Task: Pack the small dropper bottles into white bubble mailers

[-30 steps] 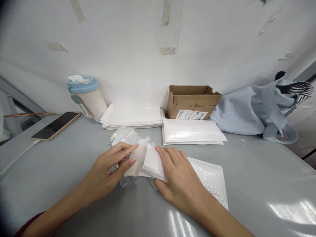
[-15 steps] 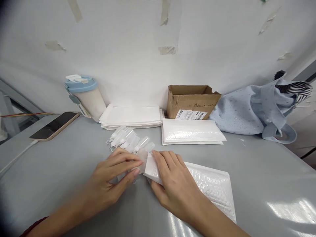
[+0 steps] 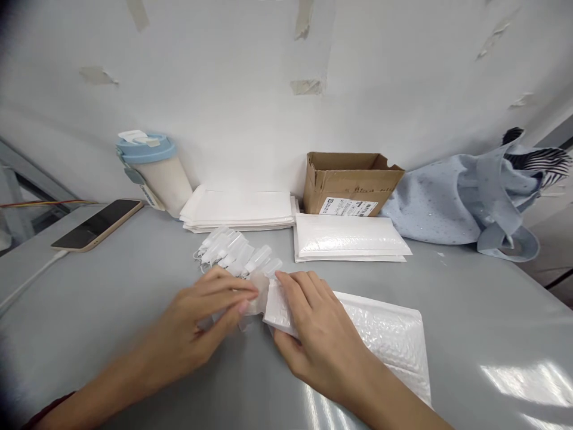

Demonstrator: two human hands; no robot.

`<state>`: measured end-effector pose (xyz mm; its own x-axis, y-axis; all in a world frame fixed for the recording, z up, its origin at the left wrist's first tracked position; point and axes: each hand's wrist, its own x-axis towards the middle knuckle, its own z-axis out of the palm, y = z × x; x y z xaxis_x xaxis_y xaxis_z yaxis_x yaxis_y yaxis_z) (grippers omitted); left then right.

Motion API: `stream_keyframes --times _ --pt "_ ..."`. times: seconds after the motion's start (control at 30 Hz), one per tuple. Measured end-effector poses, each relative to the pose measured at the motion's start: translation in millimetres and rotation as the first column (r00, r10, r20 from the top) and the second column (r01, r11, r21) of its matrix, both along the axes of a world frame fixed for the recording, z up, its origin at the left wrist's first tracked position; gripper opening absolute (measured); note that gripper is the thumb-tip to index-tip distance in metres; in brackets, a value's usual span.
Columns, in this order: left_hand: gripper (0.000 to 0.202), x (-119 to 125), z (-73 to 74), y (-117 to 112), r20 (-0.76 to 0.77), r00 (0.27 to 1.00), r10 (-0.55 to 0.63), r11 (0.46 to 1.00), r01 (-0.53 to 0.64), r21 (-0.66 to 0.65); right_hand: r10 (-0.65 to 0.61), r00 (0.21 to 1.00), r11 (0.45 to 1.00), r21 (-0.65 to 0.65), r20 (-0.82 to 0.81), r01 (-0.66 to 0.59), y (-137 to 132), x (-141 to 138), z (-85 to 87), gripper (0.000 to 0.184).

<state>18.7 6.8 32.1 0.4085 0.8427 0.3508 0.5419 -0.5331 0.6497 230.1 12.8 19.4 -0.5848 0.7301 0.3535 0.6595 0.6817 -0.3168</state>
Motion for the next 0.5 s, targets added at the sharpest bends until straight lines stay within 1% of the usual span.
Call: stream_keyframes --times 0.07,0.13,0.2,0.3,0.33,0.4,0.5 --pt "0.020 -8.2 -3.0 6.8 -0.036 0.983 0.181 0.979 -0.177 0.102 -0.032 0.999 0.999 -0.008 -0.012 0.032 2.0 2.3 3.2 0.054" --pt "0.015 -16.1 -10.0 14.8 -0.092 0.943 0.321 0.938 -0.304 0.165 -0.067 0.997 0.997 -0.030 -0.029 0.066 3.8 4.4 6.8 0.052" --pt "0.019 -21.4 -18.6 21.6 -0.166 0.913 0.371 0.925 -0.349 0.147 -0.086 0.995 0.995 -0.048 -0.047 0.083 4.9 6.0 9.9 0.052" --pt "0.024 -24.3 -26.9 26.4 -0.240 0.907 0.347 0.937 -0.346 0.048 -0.082 0.995 0.995 -0.060 -0.059 0.079 4.6 6.7 12.1 0.053" --pt "0.025 -24.4 -26.6 26.4 -0.243 0.907 0.343 0.938 -0.346 0.034 -0.077 0.995 0.995 -0.063 -0.056 0.074 4.3 6.6 12.3 0.054" --pt "0.027 -24.4 -20.4 24.1 -0.211 0.901 0.378 0.925 -0.378 0.041 -0.069 0.996 0.996 -0.066 -0.049 0.065 3.9 6.1 12.4 0.055" --pt "0.028 -24.5 -1.9 17.5 -0.042 0.877 0.478 0.878 -0.477 0.023 -0.057 0.998 0.995 -0.079 -0.041 0.054 4.6 5.4 12.3 0.056"
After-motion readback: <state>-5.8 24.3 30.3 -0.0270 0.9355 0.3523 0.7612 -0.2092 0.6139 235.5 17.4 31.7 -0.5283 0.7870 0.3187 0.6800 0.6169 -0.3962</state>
